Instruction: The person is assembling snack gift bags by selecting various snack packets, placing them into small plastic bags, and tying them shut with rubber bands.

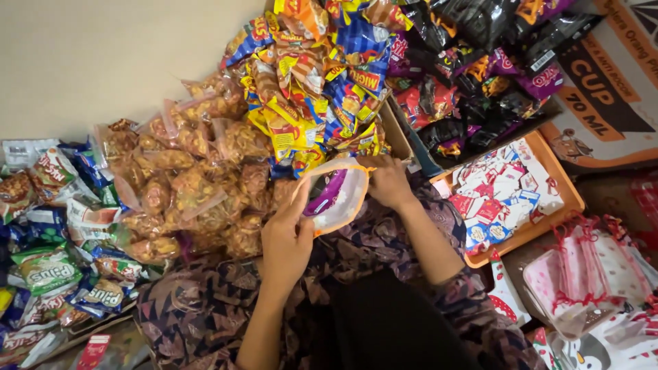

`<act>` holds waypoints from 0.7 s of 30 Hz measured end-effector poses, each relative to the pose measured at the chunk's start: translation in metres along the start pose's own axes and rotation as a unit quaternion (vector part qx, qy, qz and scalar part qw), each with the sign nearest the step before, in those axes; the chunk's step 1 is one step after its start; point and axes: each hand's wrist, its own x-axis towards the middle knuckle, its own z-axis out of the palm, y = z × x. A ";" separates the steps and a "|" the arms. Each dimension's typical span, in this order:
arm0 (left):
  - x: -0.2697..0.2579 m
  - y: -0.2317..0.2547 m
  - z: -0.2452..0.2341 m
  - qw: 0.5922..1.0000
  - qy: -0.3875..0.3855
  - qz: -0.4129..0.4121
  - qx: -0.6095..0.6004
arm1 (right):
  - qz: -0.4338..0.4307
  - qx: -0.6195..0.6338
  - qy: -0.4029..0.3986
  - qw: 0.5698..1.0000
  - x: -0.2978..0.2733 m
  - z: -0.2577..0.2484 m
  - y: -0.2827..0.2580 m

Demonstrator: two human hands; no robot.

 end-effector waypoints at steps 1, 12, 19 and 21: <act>0.000 -0.001 0.001 1.000 -0.004 -0.009 0.010 | -0.012 -0.029 0.014 0.999 0.001 0.011 0.010; -0.002 -0.009 0.007 0.998 -0.027 -0.041 0.028 | 0.045 0.336 0.249 0.907 -0.020 -0.021 0.040; 0.008 -0.008 0.016 0.997 0.013 0.054 0.055 | 0.250 0.622 0.280 0.687 -0.036 -0.054 0.030; 0.012 -0.009 0.017 0.994 0.021 0.083 0.070 | 0.229 0.647 0.271 0.675 -0.047 -0.070 0.010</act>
